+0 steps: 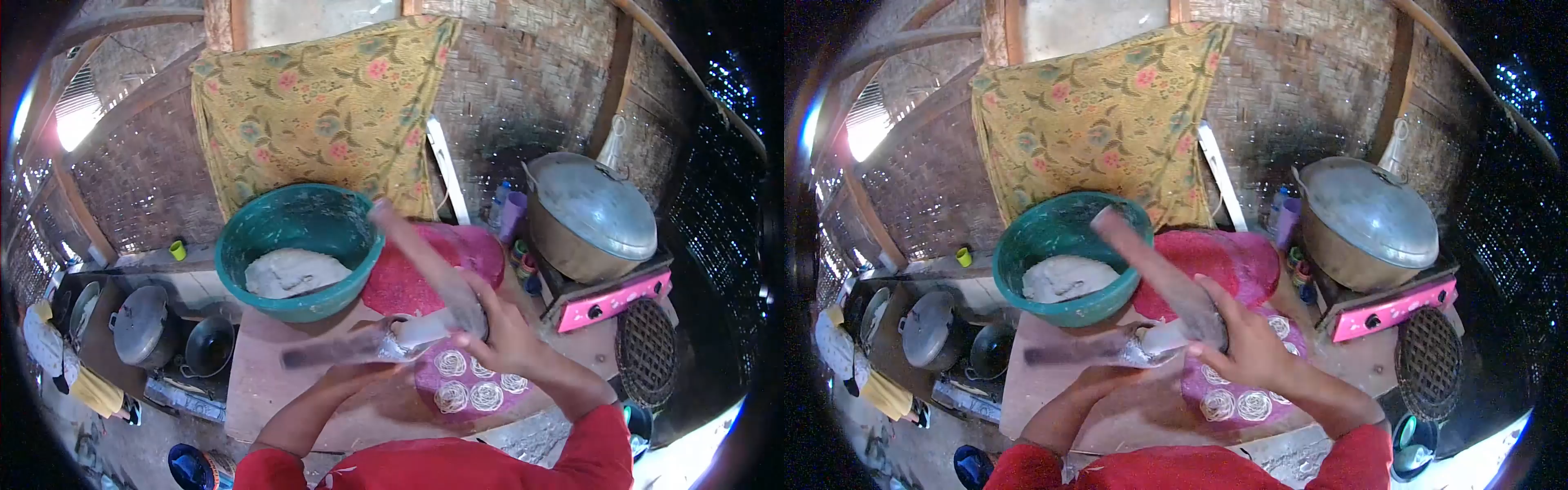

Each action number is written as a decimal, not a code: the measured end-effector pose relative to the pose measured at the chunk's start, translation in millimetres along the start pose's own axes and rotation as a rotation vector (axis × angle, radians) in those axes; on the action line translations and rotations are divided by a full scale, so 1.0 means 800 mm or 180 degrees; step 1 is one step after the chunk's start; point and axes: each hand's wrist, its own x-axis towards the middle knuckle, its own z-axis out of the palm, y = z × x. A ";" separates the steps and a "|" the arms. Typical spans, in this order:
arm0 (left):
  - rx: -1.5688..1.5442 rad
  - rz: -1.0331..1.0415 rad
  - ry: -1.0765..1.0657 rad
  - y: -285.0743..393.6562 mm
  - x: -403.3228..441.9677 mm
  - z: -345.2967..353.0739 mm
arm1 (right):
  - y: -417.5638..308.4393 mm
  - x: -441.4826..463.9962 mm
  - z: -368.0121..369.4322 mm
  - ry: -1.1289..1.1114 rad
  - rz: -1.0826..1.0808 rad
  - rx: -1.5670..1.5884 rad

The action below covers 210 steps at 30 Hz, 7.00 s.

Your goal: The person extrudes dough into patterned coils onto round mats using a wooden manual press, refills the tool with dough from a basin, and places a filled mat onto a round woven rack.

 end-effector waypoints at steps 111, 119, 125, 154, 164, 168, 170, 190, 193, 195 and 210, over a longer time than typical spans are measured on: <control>-0.5660 0.1416 0.1647 -0.220 0.303 0.051 | 0.277 -0.002 -0.003 -0.2718 0.3525 0.1492; -0.5228 0.1134 0.1891 -0.202 0.271 0.041 | 0.262 -0.010 0.008 -0.2504 0.3389 0.1958; -0.5656 0.0975 0.1974 -0.232 0.298 0.066 | 0.315 -0.022 0.015 -0.2978 0.3622 0.1884; -0.1129 0.1047 0.1661 0.006 0.039 0.021 | 0.403 -0.051 0.197 -0.0870 0.0932 -0.0529; -0.1555 0.0574 0.1694 -0.032 0.020 0.021 | 0.395 -0.040 0.223 -0.1444 0.1279 -0.0990; -0.1651 0.0605 0.1692 -0.035 0.022 0.017 | 0.440 -0.050 0.228 -0.1601 0.2248 0.0477; -0.1493 0.0633 0.1617 -0.035 0.021 0.013 | 0.418 -0.047 0.201 -0.1682 0.2496 0.0428; -0.1831 0.1143 0.1959 -0.042 -0.002 -0.007 | 0.310 -0.269 0.079 0.0140 0.2666 0.1881; -0.1817 0.1165 0.2124 -0.044 -0.008 -0.010 | 0.230 -0.300 0.068 -0.0975 0.0642 0.0148; -0.1940 0.1140 0.2350 -0.046 -0.006 -0.013 | 0.198 -0.308 0.085 -0.0995 0.0607 0.0115; -0.1980 0.1088 0.2408 -0.046 -0.021 -0.013 | 0.197 -0.336 0.085 -0.1808 0.0106 -0.0712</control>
